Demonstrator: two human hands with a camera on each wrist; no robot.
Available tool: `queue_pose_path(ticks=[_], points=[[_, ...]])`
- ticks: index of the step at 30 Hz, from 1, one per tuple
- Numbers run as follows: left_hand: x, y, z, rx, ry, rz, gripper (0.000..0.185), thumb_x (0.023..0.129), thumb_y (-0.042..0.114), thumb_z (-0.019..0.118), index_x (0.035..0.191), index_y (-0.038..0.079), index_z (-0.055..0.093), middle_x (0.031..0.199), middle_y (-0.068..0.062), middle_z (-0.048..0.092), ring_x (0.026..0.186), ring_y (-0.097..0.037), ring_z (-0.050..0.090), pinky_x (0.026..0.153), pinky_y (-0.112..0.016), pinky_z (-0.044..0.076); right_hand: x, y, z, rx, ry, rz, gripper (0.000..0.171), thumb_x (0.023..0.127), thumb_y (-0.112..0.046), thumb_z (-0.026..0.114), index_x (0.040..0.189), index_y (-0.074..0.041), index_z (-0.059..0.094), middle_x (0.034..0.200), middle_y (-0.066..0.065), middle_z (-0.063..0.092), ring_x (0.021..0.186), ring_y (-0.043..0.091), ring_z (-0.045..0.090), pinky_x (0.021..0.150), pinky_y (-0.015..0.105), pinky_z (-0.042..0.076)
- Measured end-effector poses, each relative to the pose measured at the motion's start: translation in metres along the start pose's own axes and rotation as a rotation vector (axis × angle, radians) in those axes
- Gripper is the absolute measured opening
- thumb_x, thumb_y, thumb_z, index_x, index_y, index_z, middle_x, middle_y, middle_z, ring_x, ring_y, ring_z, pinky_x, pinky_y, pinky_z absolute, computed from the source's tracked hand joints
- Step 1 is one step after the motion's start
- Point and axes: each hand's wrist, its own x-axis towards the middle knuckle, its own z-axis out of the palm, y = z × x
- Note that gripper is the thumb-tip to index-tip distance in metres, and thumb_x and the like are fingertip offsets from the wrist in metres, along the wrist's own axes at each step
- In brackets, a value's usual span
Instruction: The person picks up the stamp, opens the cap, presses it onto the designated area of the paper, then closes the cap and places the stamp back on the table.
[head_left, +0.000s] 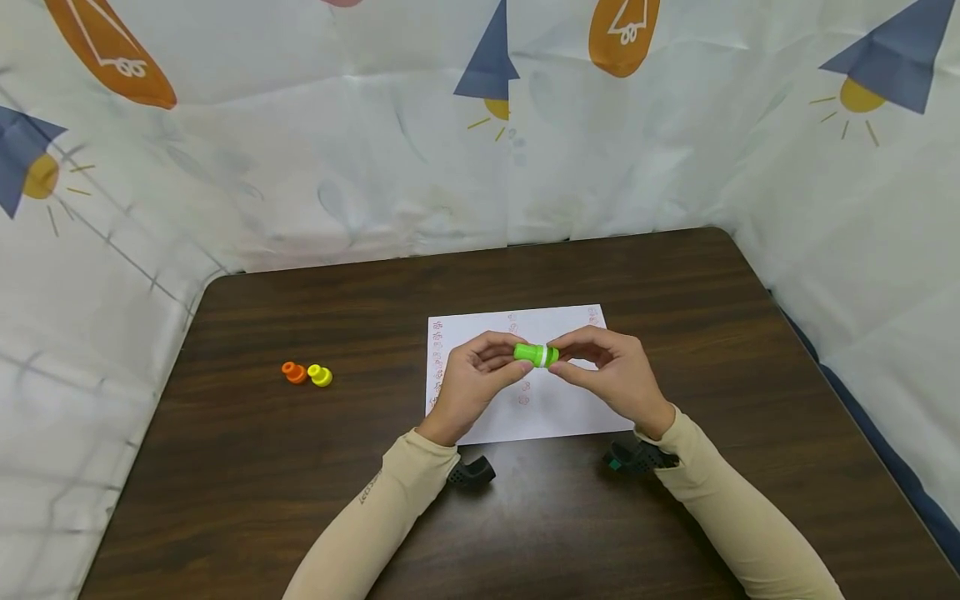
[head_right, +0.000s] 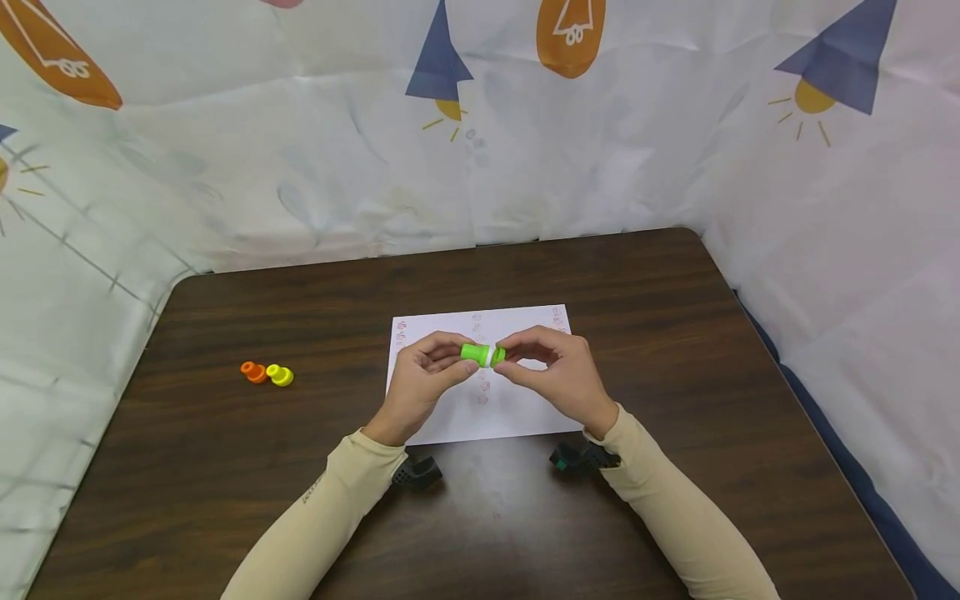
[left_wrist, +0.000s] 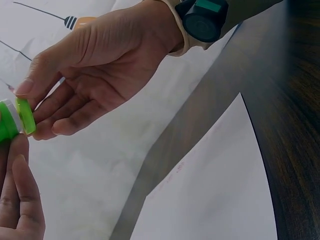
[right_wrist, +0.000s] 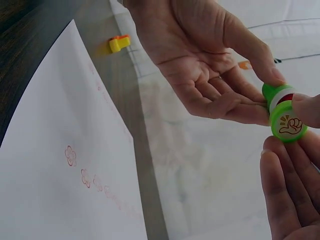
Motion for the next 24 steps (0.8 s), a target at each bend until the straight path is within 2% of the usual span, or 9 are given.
queue_pose_path(ticks=[10, 24], points=[[0.0002, -0.003, 0.0011, -0.004, 0.002, -0.008, 0.03, 0.09, 0.003, 0.077, 0.119, 0.0, 0.068, 0.107, 0.006, 0.075, 0.101, -0.009, 0.073, 0.091, -0.025, 0.063, -0.0002, 0.0013, 0.0018, -0.016, -0.012, -0.034, 0.03, 0.083, 0.007, 0.081, 0.112, 0.0, 0.074, 0.105, -0.006, 0.076, 0.095, 0.01, 0.074, 0.086, 0.025, 0.063], [-0.0004, -0.005, 0.0019, 0.032, 0.006, -0.017, 0.032, 0.089, 0.004, 0.077, 0.119, -0.002, 0.067, 0.107, 0.005, 0.074, 0.102, -0.01, 0.073, 0.09, -0.025, 0.063, -0.0002, 0.0025, 0.002, -0.029, -0.016, -0.027, 0.029, 0.084, 0.005, 0.081, 0.111, -0.003, 0.075, 0.104, 0.0, 0.076, 0.096, 0.011, 0.074, 0.087, 0.03, 0.064]])
